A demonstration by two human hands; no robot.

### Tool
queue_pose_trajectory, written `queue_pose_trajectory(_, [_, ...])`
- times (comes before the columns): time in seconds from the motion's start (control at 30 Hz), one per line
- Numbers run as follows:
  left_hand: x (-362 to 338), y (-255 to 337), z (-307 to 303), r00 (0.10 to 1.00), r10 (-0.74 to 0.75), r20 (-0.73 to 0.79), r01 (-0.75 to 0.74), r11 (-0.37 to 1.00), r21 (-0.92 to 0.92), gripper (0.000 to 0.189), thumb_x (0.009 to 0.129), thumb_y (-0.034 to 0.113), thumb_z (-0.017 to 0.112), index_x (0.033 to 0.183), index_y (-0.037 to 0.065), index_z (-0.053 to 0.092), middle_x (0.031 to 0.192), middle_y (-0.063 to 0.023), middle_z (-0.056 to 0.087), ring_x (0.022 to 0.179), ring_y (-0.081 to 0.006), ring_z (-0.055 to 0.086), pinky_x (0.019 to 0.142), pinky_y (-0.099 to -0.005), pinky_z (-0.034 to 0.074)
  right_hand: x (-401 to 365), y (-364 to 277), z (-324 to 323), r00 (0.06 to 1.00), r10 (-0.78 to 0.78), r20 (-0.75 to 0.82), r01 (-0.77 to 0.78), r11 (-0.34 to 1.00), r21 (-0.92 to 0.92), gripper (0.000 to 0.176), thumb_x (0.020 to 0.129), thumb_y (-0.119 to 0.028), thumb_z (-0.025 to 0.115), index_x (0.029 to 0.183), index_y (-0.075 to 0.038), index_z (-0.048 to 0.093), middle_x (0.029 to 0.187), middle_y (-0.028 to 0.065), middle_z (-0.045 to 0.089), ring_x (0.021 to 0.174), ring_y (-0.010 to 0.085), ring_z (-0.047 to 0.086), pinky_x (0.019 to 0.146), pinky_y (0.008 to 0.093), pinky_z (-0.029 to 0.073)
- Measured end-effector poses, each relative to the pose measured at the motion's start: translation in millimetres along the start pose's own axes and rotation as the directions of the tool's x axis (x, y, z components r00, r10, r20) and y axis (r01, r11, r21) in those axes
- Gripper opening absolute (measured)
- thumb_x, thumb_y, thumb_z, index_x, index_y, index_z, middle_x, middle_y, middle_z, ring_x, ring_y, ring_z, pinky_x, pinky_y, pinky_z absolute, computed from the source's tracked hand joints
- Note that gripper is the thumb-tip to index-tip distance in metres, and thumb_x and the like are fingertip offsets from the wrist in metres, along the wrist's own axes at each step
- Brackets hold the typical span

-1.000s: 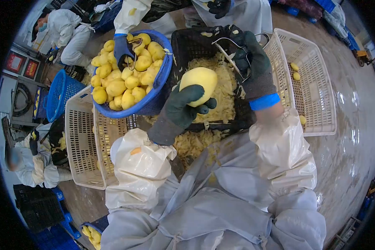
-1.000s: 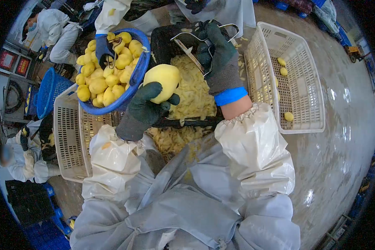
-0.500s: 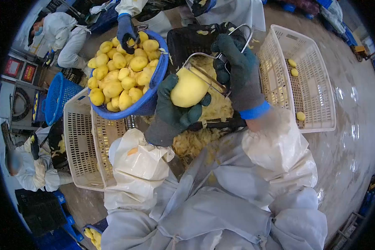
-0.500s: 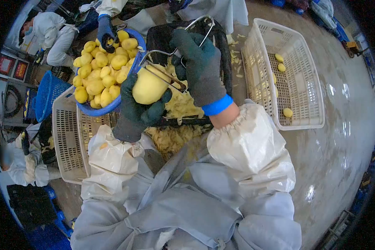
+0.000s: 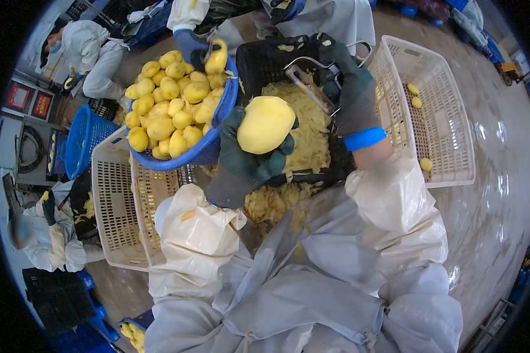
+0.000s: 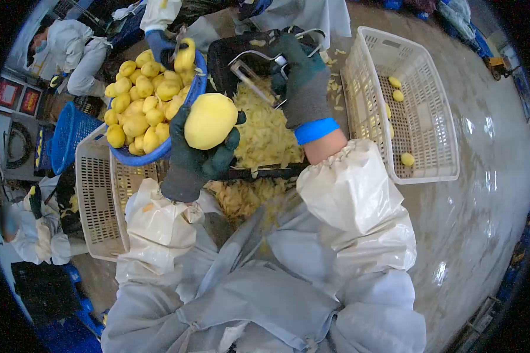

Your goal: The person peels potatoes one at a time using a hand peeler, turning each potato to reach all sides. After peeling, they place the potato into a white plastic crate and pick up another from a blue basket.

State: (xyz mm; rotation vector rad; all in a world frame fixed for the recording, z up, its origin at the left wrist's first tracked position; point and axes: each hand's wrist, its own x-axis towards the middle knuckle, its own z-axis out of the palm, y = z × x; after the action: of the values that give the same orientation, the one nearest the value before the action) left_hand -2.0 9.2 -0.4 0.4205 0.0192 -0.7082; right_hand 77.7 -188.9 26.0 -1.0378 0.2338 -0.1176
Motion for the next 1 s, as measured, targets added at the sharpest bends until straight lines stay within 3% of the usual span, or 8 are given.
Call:
queue_pose_trajectory(0.07, [1.2,0.9,2.2,0.993,0.104,-0.046,-0.102,0.994,0.042,0.069,0.088,0.053,0.054,0.126,-0.003,0.047,0.106,-0.0233,0.062,0.081,-0.0310,0.066,0.064,-0.0339,0.057,8.0,8.2,-5.3,0.999,0.016,0.035,-0.021,0.986,0.166,0.019,0.086,-0.028,0.069,0.079,-0.011,0.062,0.061,-0.0005,0.056,0.045,0.0082,0.048,0.039,0.0220,0.034])
queue_pose_trajectory(0.17, [5.8,-2.4,2.7,0.947,0.278,-0.161,-0.195,0.896,0.399,0.061,0.091,0.046,0.054,0.128,-0.003,0.046,0.113,-0.0246,0.060,0.090,-0.0355,0.065,0.071,-0.0377,0.058,-1.9,5.2,-0.2,0.988,0.071,0.137,-0.088,0.989,0.121,0.017,0.088,-0.027,0.066,0.081,-0.014,0.059,0.064,-0.0019,0.057,0.045,0.0074,0.048,0.039,0.0209,0.034])
queue_pose_trajectory(0.4, [5.2,-0.5,1.2,0.965,0.241,-0.102,-0.217,0.955,0.202,0.054,0.089,0.037,0.061,0.126,-0.001,0.049,0.107,-0.0176,0.064,0.093,-0.0335,0.066,0.074,-0.0385,0.060,-0.4,4.3,-5.2,0.974,0.077,0.213,-0.105,0.987,0.124,0.017,0.087,-0.026,0.067,0.079,-0.013,0.058,0.064,-0.0023,0.056,0.045,0.0073,0.047,0.039,0.0203,0.033])
queue_pose_trajectory(0.6, [-0.4,-3.3,4.5,0.929,0.225,-0.295,-0.162,0.961,0.223,0.058,0.088,0.048,0.058,0.121,0.001,0.052,0.097,-0.0202,0.064,0.067,-0.0272,0.068,0.044,-0.0250,0.053,-22.0,11.2,7.7,0.991,0.047,0.127,-0.034,0.994,-0.105,0.015,0.084,-0.023,0.068,0.083,-0.008,0.064,0.066,-0.0018,0.056,0.050,0.0066,0.049,0.042,0.0203,0.035])
queue_pose_trajectory(0.7, [-3.1,1.1,11.9,0.996,0.017,-0.093,-0.012,0.999,0.053,0.064,0.087,0.056,0.054,0.119,0.001,0.053,0.093,-0.0216,0.064,0.048,-0.0207,0.061,0.032,-0.0214,0.044,11.3,35.0,-1.0,0.917,-0.397,0.029,0.393,0.894,-0.217,0.019,0.091,-0.028,0.061,0.083,-0.012,0.064,0.060,-0.0054,0.050,0.047,0.0026,0.039,0.042,0.0181,0.025])
queue_pose_trajectory(0.73, [-1.6,6.0,12.2,0.996,0.016,-0.092,-0.010,0.998,0.065,0.064,0.087,0.056,0.054,0.119,0.001,0.053,0.093,-0.0216,0.064,0.048,-0.0207,0.061,0.032,-0.0214,0.044,13.9,35.6,-5.9,0.915,-0.402,0.025,0.398,0.894,-0.207,0.019,0.091,-0.028,0.061,0.083,-0.012,0.064,0.060,-0.0054,0.050,0.047,0.0026,0.039,0.042,0.0181,0.025])
queue_pose_trajectory(0.8, [-2.2,6.8,6.8,0.992,0.029,-0.123,-0.021,0.998,0.064,0.081,0.087,0.064,0.049,0.129,-0.005,0.044,0.093,-0.0189,0.062,0.038,-0.0136,0.045,0.032,-0.0247,0.037,-22.0,-6.8,15.4,0.985,0.066,0.159,-0.075,0.996,0.052,0.018,0.091,-0.028,0.062,0.082,-0.012,0.062,0.062,-0.0052,0.052,0.049,0.0019,0.041,0.042,0.0173,0.026])
queue_pose_trajectory(1.0, [0.6,-0.6,8.0,0.996,0.008,-0.090,0.000,0.996,0.093,0.056,0.088,0.055,0.055,0.114,0.005,0.055,0.090,-0.0201,0.064,0.046,-0.0175,0.058,0.030,-0.0198,0.039,-9.2,17.5,7.8,0.992,-0.120,0.038,0.124,0.985,-0.117,0.016,0.087,-0.023,0.066,0.086,-0.007,0.067,0.072,0.0003,0.060,0.052,0.0057,0.049,0.045,0.0202,0.036])
